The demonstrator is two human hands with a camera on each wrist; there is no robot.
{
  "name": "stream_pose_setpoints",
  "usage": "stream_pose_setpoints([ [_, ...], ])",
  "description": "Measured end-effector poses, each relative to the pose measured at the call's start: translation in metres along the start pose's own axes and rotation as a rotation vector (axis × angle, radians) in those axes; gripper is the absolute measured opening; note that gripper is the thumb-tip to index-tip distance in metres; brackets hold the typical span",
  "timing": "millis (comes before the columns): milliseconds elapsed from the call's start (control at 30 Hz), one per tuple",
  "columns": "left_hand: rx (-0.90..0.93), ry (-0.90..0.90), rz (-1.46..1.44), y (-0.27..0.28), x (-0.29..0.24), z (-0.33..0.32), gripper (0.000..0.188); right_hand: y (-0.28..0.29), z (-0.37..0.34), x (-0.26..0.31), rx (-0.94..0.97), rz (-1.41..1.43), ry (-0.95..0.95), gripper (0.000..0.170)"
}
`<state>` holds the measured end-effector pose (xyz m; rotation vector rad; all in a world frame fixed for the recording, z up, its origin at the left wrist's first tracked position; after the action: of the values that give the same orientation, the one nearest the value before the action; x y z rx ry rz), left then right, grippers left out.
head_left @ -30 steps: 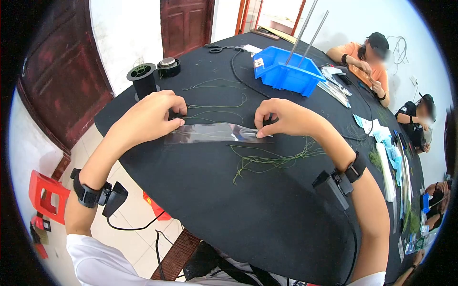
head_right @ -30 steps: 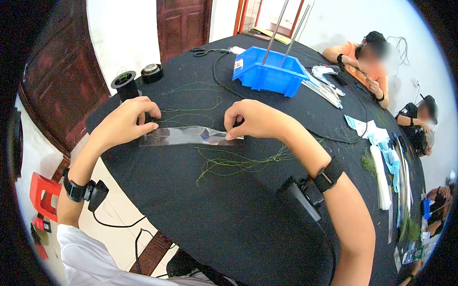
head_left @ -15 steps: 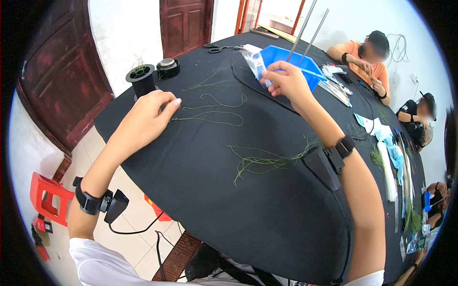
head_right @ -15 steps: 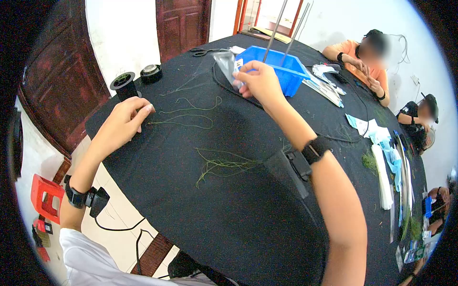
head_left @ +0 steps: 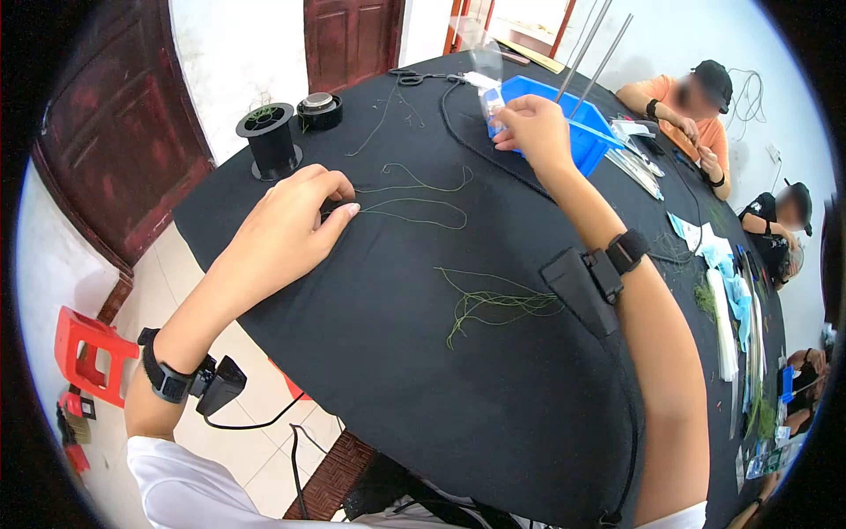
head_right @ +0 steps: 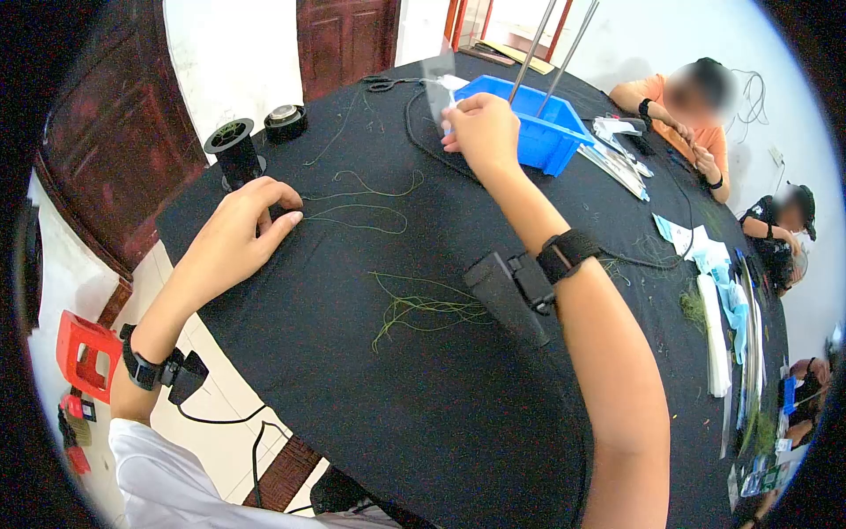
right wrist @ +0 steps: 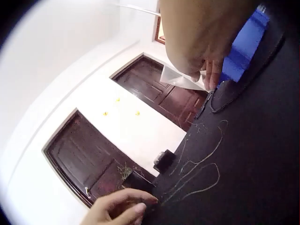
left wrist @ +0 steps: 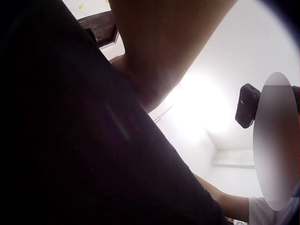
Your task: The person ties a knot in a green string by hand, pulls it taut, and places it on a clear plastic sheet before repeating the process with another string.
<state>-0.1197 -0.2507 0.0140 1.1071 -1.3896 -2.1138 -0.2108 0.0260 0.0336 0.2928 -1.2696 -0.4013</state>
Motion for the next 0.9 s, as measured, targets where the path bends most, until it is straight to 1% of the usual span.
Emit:
stream_pose_setpoints([
  [100,0.009,0.004,0.003,0.0,-0.001,-0.001,0.016,-0.012,-0.003,0.001,-0.064,-0.183,0.05,0.019],
  [200,0.037,0.015,0.013,0.004,-0.002,0.001,0.016,-0.017,-0.002,-0.003,-0.095,-0.175,-0.027,0.015],
  [233,0.043,0.015,0.021,0.005,-0.001,0.002,0.016,-0.018,-0.003,-0.002,-0.064,-0.173,-0.049,0.012],
  [333,0.068,0.024,0.032,0.007,-0.005,0.002,0.016,-0.024,-0.005,-0.004,-0.016,-0.374,0.096,0.013],
  [367,0.078,0.03,0.034,0.007,-0.006,0.002,0.016,-0.024,-0.003,-0.009,-0.031,-0.406,0.113,0.012],
  [467,0.059,0.008,0.057,0.004,-0.002,0.001,0.016,-0.021,-0.018,0.006,0.028,-0.472,0.14,0.011],
  [567,0.083,0.035,0.032,0.006,-0.004,0.0,0.015,-0.012,-0.042,0.028,0.131,-0.656,0.368,0.01],
  [667,-0.01,0.051,0.053,0.013,-0.018,-0.005,0.013,0.008,-0.064,0.029,0.205,-0.915,0.618,0.01],
  [700,-0.094,0.01,0.051,0.014,-0.025,-0.007,0.01,0.018,-0.072,0.028,0.212,-0.958,0.636,0.008],
  [800,-0.19,-0.249,0.103,0.02,-0.071,-0.014,0.008,0.054,-0.095,0.026,0.202,-1.071,0.661,0.005],
  [867,-0.145,-0.337,0.109,0.017,-0.1,-0.011,0.01,0.079,-0.11,0.021,0.165,-1.115,0.644,0.005],
  [900,0.032,-0.468,0.202,0.015,-0.126,-0.02,0.015,0.095,-0.116,0.02,0.136,-1.135,0.64,0.007],
])
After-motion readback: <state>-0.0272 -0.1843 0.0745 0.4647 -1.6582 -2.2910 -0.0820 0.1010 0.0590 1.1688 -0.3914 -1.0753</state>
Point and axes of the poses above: each hand's wrist, its own z-axis towards the middle knuckle, its own y-axis out of the back of the hand, x = y × z, the point moved 3 cm from there along z, towards the middle knuckle, and after that the axes turned 14 degrees about x, right-handed, at the moved point
